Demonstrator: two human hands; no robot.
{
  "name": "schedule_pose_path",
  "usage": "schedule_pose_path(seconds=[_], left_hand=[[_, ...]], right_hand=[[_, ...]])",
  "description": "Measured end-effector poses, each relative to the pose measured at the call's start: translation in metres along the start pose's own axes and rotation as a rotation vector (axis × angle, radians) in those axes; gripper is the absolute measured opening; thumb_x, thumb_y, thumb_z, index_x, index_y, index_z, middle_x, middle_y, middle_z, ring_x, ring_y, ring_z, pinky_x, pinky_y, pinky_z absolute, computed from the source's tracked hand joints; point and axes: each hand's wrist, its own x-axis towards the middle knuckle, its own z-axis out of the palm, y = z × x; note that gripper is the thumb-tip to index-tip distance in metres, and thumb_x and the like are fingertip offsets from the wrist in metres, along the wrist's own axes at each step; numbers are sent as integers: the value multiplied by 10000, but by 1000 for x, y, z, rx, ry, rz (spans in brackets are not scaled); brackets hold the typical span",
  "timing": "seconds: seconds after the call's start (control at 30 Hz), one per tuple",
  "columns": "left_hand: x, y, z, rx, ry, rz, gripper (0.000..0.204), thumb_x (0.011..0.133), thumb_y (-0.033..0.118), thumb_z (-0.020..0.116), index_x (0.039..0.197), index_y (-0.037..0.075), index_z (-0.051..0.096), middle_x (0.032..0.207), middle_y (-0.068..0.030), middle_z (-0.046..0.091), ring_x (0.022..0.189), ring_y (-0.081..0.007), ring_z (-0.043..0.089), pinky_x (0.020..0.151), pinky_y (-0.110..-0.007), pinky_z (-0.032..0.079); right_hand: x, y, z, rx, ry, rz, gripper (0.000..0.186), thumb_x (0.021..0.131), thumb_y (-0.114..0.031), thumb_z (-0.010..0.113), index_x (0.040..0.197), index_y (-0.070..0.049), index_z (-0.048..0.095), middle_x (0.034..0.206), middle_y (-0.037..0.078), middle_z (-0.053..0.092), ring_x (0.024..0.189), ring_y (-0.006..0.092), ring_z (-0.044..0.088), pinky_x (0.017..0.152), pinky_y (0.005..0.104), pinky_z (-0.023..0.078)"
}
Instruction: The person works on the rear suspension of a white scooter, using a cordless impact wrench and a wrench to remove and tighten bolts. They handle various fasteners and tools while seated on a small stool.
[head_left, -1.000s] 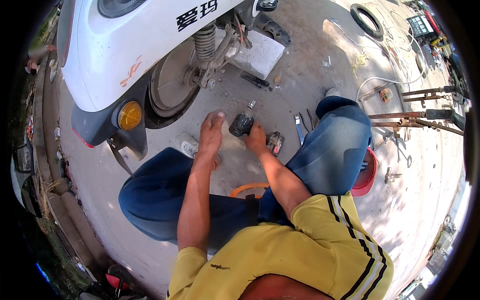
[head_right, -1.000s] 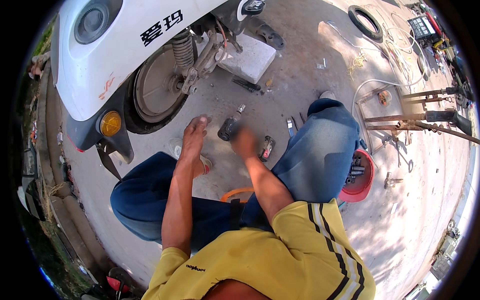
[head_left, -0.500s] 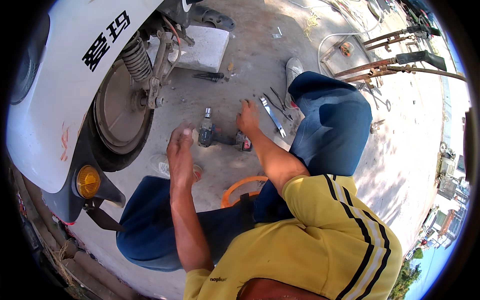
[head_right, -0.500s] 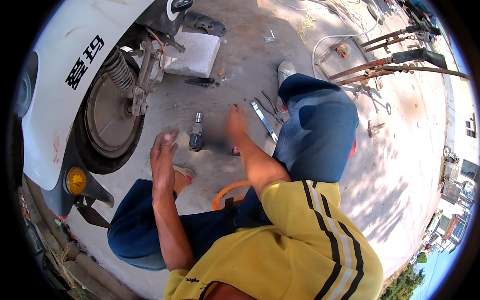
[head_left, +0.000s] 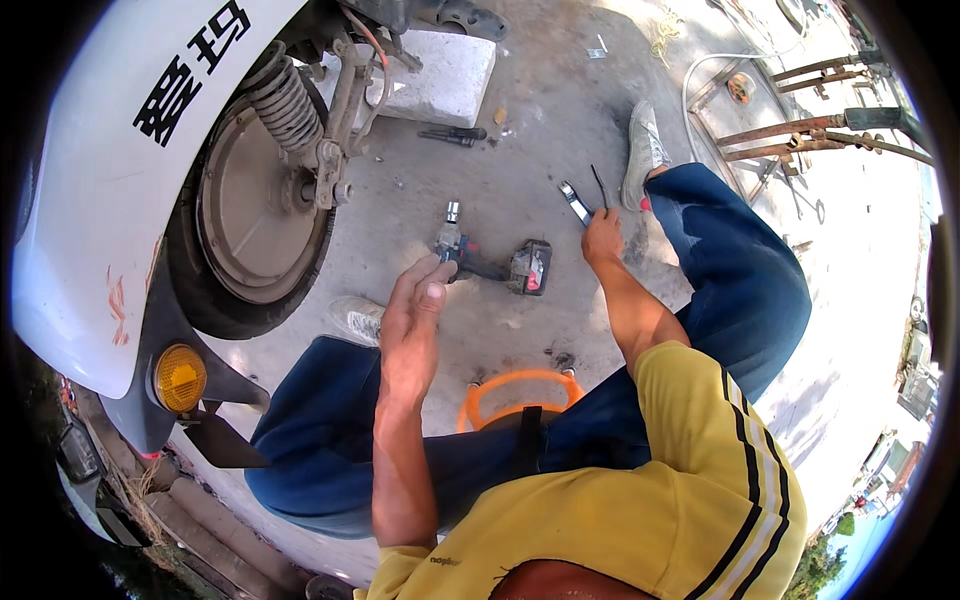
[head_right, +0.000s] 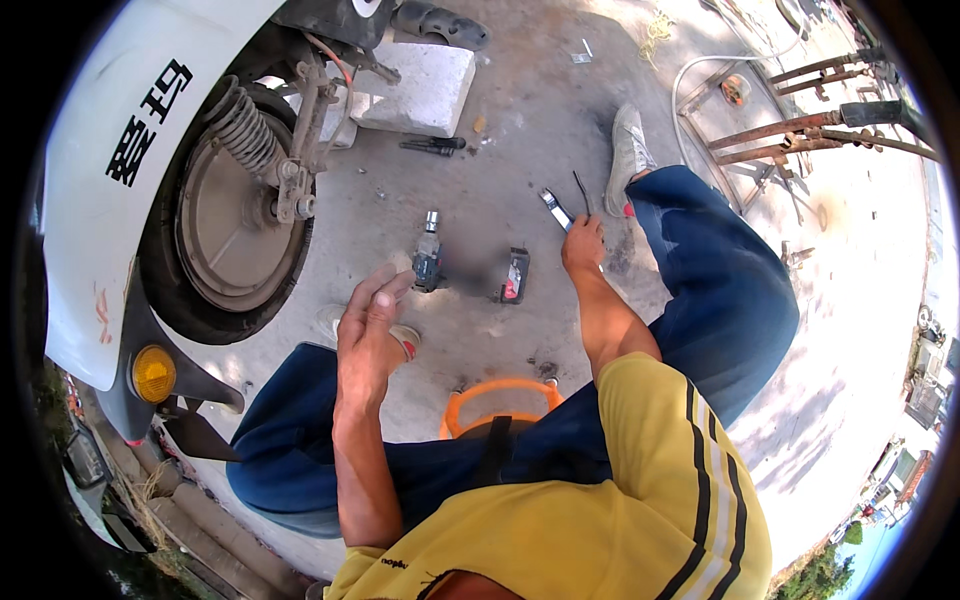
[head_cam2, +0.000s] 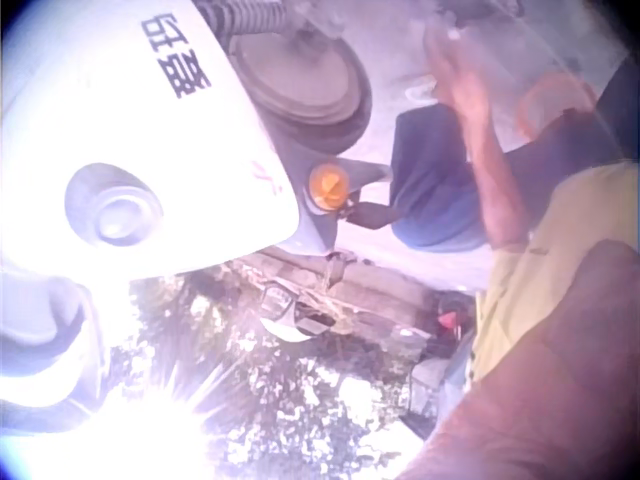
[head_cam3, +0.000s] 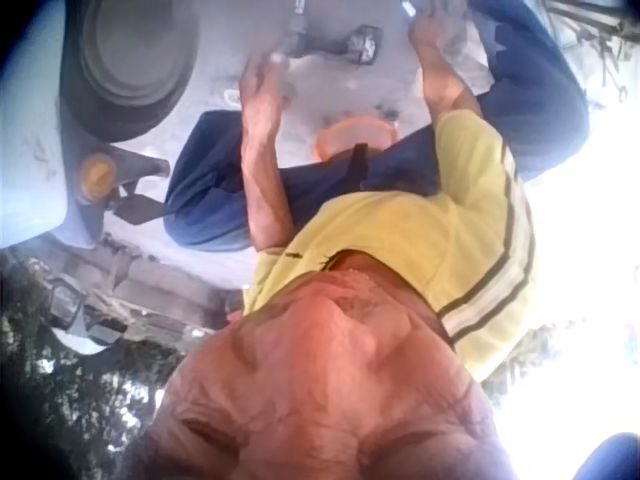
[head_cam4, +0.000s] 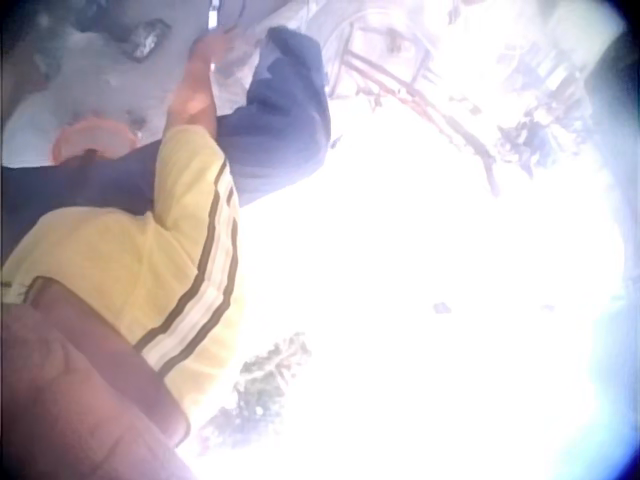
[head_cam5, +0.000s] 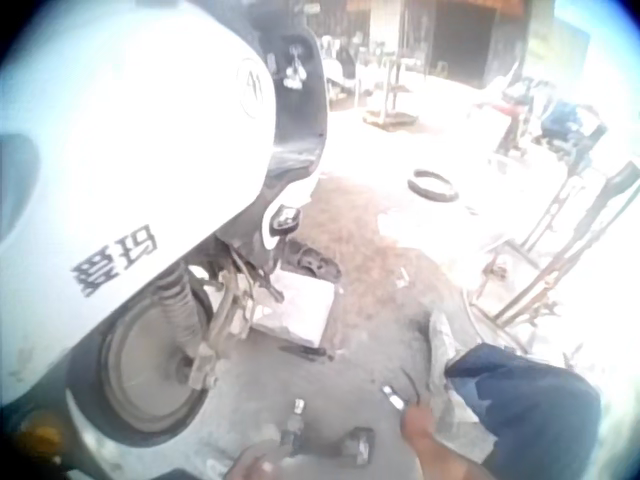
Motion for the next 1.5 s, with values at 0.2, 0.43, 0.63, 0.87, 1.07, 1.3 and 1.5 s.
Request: schedule_pose_path(seconds=[0.2, 0.43, 0.63, 0.87, 1.07, 1.3, 1.5], left_hand=[[-1, -21, -26, 87, 23, -23, 499, 1084, 319, 520, 1444, -24, 479, 1349, -152, 653, 1303, -236, 554, 1102, -340, 397], [-4, -25, -42, 47, -76, 22, 491, 1082, 311, 530, 1438, -24, 482, 1332, -134, 663, 1268, -211, 581, 998, -299, 462], [-14, -20, -52, 2, -109, -45, 489, 1076, 286, 540, 1441, -33, 478, 1337, -167, 650, 1287, -241, 574, 1043, -327, 451], [-33, -13, -52, 18, -176, 43, 481, 1075, 262, 534, 1453, -28, 465, 1334, -172, 654, 1259, -265, 605, 1074, -362, 459], [-70, 2, -44, 484, -235, 250, 453, 1047, 327, 575, 1357, -2, 565, 1274, -202, 675, 1181, -332, 648, 960, -432, 502], [-83, -47, -16, 956, -292, 422, 316, 984, 232, 601, 1161, -20, 672, 1093, -213, 717, 1043, -408, 671, 891, -499, 521], [-91, -105, 32, 1390, -592, 161, 224, 862, 155, 638, 988, 42, 784, 1040, -158, 767, 991, -348, 737, 806, -468, 580]], right_hand=[[5, -8, 12, 82, -30, -34, 219, 894, -34, 610, 1111, -7, 599, 1222, 209, 566, 1152, 413, 615, 905, 480, 575], [44, -135, -33, 334, 12, -215, 182, 912, -97, 517, 967, 32, 632, 1025, 277, 716, 943, 491, 693, 851, 541, 560], [68, -215, -16, 399, -168, -338, 185, 836, -133, 597, 821, 22, 696, 1003, 285, 711, 965, 453, 692, 859, 514, 555], [12, -181, 0, 755, -150, -269, 112, 827, -45, 611, 853, 56, 651, 670, 180, 631, 596, 287, 640, 536, 422, 501], [-68, -126, -97, 1120, -490, -25, 129, 890, 6, 540, 937, 72, 641, 736, 152, 633, 571, 213, 599, 488, 365, 443], [-132, -116, -299, 836, -149, -439, 387, 916, -12, 516, 1281, 77, 613, 798, 106, 692, 602, 158, 597, 533, 307, 470], [-150, -103, -375, 323, 113, -796, 407, 891, -79, 491, 1264, 2, 633, 935, 246, 724, 891, 425, 700, 814, 486, 522]])
